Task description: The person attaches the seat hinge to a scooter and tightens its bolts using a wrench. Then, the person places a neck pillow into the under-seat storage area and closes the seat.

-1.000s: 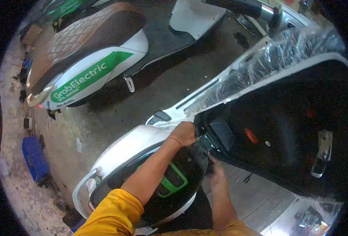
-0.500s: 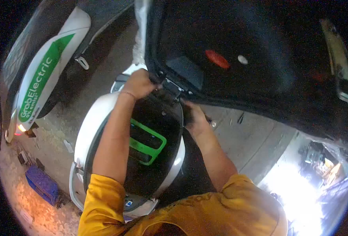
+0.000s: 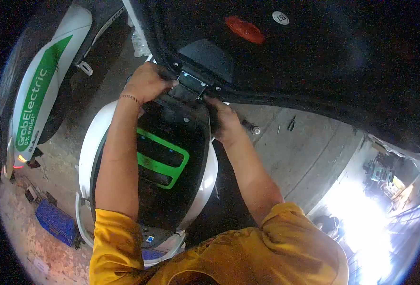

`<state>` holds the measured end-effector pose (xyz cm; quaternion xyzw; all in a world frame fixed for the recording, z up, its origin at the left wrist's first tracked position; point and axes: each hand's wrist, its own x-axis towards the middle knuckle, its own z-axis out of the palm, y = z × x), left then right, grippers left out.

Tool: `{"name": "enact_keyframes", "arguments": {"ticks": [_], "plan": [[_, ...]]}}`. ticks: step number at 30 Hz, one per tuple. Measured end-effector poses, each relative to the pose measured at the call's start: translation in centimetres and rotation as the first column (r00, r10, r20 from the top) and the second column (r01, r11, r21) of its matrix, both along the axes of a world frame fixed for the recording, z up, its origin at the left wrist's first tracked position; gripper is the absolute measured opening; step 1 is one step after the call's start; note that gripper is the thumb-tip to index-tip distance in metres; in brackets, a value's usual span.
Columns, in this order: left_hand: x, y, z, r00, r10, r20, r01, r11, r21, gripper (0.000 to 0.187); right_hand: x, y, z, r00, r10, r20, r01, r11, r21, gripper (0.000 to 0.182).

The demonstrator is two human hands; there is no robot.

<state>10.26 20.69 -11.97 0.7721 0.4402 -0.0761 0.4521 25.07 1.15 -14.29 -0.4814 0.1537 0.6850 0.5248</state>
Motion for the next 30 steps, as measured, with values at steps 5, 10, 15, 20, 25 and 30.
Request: {"name": "enact_keyframes", "arguments": {"ticks": [5, 10, 15, 20, 25, 30], "plan": [[0.1, 0.0, -0.4, 0.998, 0.011, -0.062, -0.009, 1.0, 0.024, 0.047, 0.4, -0.5, -1.4, 1.0, -0.019, 0.007, 0.02, 0.998, -0.062, 0.028], [0.4, -0.8, 2.8, 0.999, -0.027, -0.037, 0.03, 0.996, 0.078, 0.046, 0.4, 0.5, 0.8, 0.996, 0.025, 0.084, -0.006, 0.977, -0.212, 0.023], [0.3, -0.6, 0.8, 0.998, -0.039, 0.054, 0.035, 0.997, 0.068, 0.041, -0.1, -0.4, -0.8, 0.992, -0.088, 0.094, 0.099, 0.988, -0.122, 0.027], [0.6, -0.7, 0.8, 1.0, 0.0, 0.028, 0.001, 0.999, -0.037, 0.037, 0.1, -0.2, -0.5, 0.994, -0.092, 0.058, 0.1, 0.984, -0.147, 0.031], [0.6, -1.0, 1.4, 0.997, 0.014, 0.078, -0.01, 0.999, -0.042, 0.036, 0.2, -0.1, -0.5, 0.995, -0.08, 0.056, 0.088, 0.984, -0.154, 0.03], [0.4, -1.3, 0.7, 0.993, 0.047, 0.109, -0.046, 0.999, -0.016, 0.036, 0.5, -0.3, -1.3, 0.999, -0.041, 0.02, 0.043, 0.987, -0.153, 0.031]]}}
